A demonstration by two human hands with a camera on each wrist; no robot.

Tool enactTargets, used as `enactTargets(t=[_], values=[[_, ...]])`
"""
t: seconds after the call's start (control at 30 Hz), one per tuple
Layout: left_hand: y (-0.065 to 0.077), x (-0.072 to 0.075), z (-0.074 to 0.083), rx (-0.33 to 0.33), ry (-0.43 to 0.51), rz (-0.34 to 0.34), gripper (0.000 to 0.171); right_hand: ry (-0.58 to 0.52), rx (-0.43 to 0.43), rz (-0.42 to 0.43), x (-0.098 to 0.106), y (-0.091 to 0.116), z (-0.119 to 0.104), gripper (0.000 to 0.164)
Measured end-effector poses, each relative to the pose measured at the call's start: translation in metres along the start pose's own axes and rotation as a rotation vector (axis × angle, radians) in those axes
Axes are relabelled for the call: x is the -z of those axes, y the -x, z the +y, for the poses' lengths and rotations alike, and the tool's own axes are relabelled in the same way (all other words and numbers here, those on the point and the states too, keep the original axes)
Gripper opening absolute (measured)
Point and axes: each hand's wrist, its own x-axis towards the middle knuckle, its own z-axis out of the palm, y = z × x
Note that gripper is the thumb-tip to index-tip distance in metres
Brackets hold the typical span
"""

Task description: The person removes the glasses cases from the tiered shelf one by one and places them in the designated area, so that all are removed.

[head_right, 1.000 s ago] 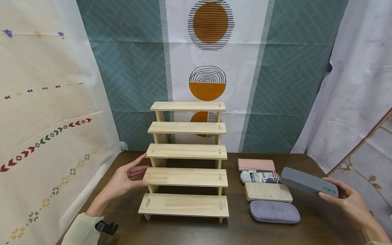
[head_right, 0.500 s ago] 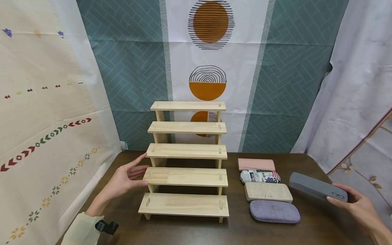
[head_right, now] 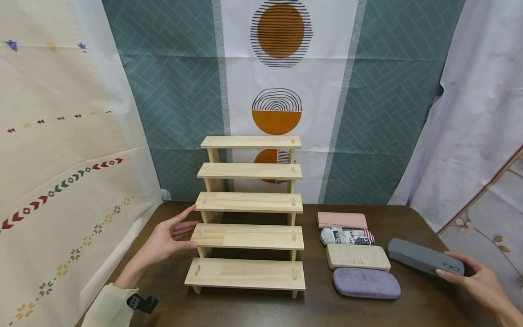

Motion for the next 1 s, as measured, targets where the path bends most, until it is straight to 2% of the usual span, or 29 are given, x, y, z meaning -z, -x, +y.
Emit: enactTargets(t=[0.07, 0.2, 0.3, 0.6, 1.0], values=[[0.000, 0.000, 0.000, -0.002, -0.004, 0.001, 0.103, 0.033, -0.017, -0.019, 0.000, 0.004, -0.008, 0.093], [0.001, 0.001, 0.000, 0.001, -0.001, 0.004, 0.103, 0.111, 0.014, -0.068, 0.004, 0.015, -0.026, 0.097], [0.001, 0.001, 0.000, 0.001, -0.001, 0.006, 0.103, 0.156, 0.044, -0.081, 0.005, 0.018, -0.031, 0.095], [0.001, -0.001, -0.001, 0.009, -0.009, 0.005, 0.102, 0.245, 0.127, -0.034, 0.003, 0.016, -0.024, 0.085], [0.001, -0.001, 0.000, 0.006, -0.018, 0.000, 0.102, 0.234, 0.098, -0.097, 0.001, 0.018, -0.021, 0.091]])
